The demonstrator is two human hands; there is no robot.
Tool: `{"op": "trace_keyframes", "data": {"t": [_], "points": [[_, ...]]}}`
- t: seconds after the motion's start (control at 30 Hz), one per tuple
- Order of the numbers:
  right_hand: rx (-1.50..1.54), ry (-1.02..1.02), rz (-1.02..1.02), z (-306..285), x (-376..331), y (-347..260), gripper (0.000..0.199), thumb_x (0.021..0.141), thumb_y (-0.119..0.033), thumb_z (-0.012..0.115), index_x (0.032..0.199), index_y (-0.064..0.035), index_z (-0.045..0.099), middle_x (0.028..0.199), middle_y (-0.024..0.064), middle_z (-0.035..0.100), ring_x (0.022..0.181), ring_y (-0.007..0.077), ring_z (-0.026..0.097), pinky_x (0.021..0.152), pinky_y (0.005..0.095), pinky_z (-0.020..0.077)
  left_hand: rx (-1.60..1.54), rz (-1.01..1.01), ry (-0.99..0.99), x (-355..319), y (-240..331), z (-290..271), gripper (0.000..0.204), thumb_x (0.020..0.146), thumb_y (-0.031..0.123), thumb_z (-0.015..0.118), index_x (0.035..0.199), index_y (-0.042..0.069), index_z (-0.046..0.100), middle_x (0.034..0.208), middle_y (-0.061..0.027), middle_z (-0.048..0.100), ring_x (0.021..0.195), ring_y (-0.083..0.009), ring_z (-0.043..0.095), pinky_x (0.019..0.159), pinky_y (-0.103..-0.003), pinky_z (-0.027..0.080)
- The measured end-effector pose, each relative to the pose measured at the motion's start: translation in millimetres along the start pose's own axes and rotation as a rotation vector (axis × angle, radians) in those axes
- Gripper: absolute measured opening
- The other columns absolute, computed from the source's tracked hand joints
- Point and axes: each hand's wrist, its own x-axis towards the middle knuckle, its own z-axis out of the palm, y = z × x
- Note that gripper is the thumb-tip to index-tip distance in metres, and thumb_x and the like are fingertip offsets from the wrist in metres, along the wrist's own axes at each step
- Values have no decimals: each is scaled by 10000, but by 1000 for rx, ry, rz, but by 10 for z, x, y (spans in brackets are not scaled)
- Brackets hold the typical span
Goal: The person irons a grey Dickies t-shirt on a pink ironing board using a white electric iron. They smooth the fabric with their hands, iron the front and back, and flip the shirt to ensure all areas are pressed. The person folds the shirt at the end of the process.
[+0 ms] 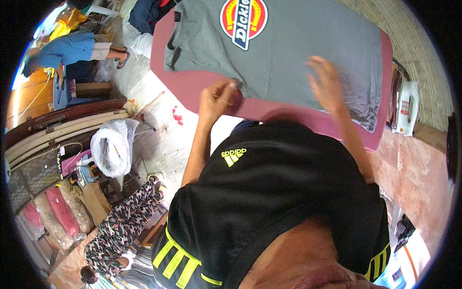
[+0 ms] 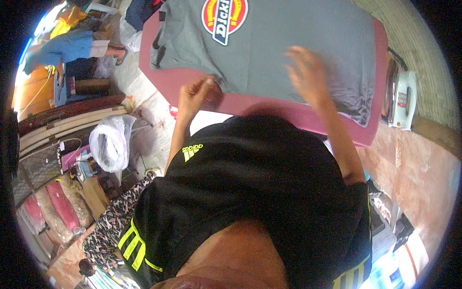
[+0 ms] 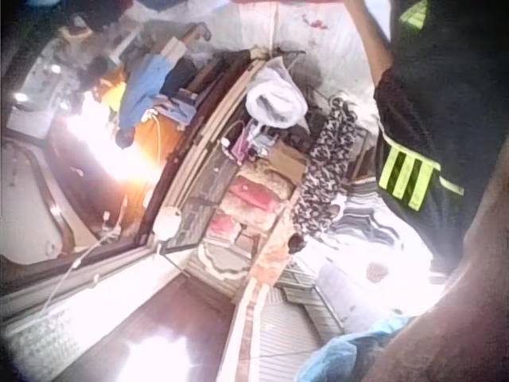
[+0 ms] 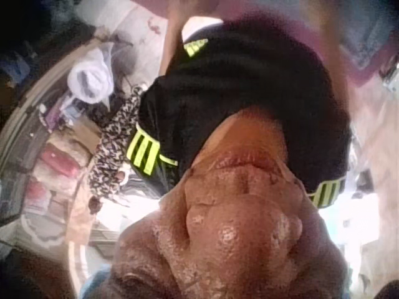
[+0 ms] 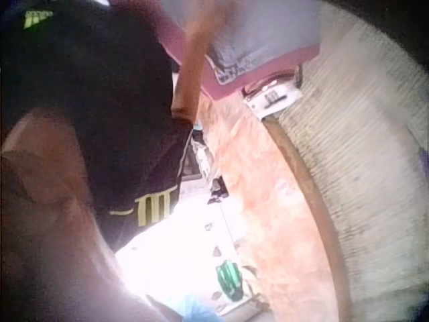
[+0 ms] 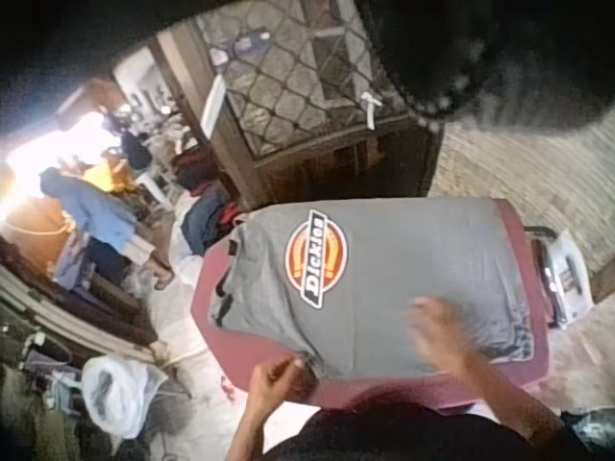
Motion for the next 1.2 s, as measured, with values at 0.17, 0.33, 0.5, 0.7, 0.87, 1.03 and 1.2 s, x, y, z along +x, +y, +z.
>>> {"op": "trace_keyframes", "data": {"t": [0.17, 0.33, 0.5, 0.7, 0.87, 1.03, 1.2], "points": [[71, -160, -233, 705, 685, -548, 314, 878, -193, 667, 1183, -120, 644, 1362, 57, 538, 1308, 286, 462, 1048, 444, 394, 851, 502, 635, 528, 109, -786, 196, 852, 211, 718, 901, 22, 705, 872, -168, 661, 876, -361, 616, 817, -437, 471], [101, -245, -203, 720, 760, -583, 338, 880, -203, 663, 1205, -116, 635, 1392, 51, 517, 1342, 279, 426, 1060, 449, 379, 1087, 616, 781, 1136, -167, -1355, 235, 875, 238, 701, 869, 3, 692, 818, -165, 664, 805, -334, 624, 762, -416, 478], [23, -349, -207, 633, 778, -652, 390, 882, -212, 658, 1258, -125, 606, 1412, 64, 497, 1347, 293, 418, 1075, 467, 358, 445, 62, 569, 1303, -134, -1808, 373, 907, 337, 670, 827, -27, 681, 678, -215, 643, 611, -332, 617, 618, -430, 469], [-27, -386, -218, 610, 805, -739, 438, 868, -243, 672, 1291, -156, 597, 1450, 57, 461, 1372, 307, 379, 1087, 481, 331, 940, 49, 609, 1336, -188, -1807, 461, 904, 484, 618, 809, 34, 648, 742, -214, 666, 745, -425, 650, 679, -492, 486], [-12, -404, -349, 849, 868, -1057, 433, 871, -264, 661, 1299, -225, 602, 1470, 10, 450, 1375, 290, 372, 1089, 473, 323, 996, 81, 642, 1296, -247, -1790, 447, 917, 502, 597, 875, 58, 630, 769, -193, 681, 778, -422, 658, 684, -509, 493], [-88, -417, -345, 877, 879, -1088, 434, 865, -280, 661, 1294, -261, 607, 1475, -26, 451, 1379, 280, 370, 1091, 457, 318, 1119, 90, 602, 1381, -17, -1618, 314, 903, 378, 653, 1025, 90, 622, 1059, -160, 675, 976, -355, 641, 788, -506, 443], [-17, -431, -349, 903, 886, -1043, 430, 857, -289, 667, 1282, -263, 611, 1478, -27, 450, 1378, 278, 371, 1094, 464, 318, 897, 643, 245, 1562, 164, -451, 502, 899, 357, 644, 1303, 81, 532, 1420, -154, 483, 1312, -385, 434, 992, -538, 356]]}}
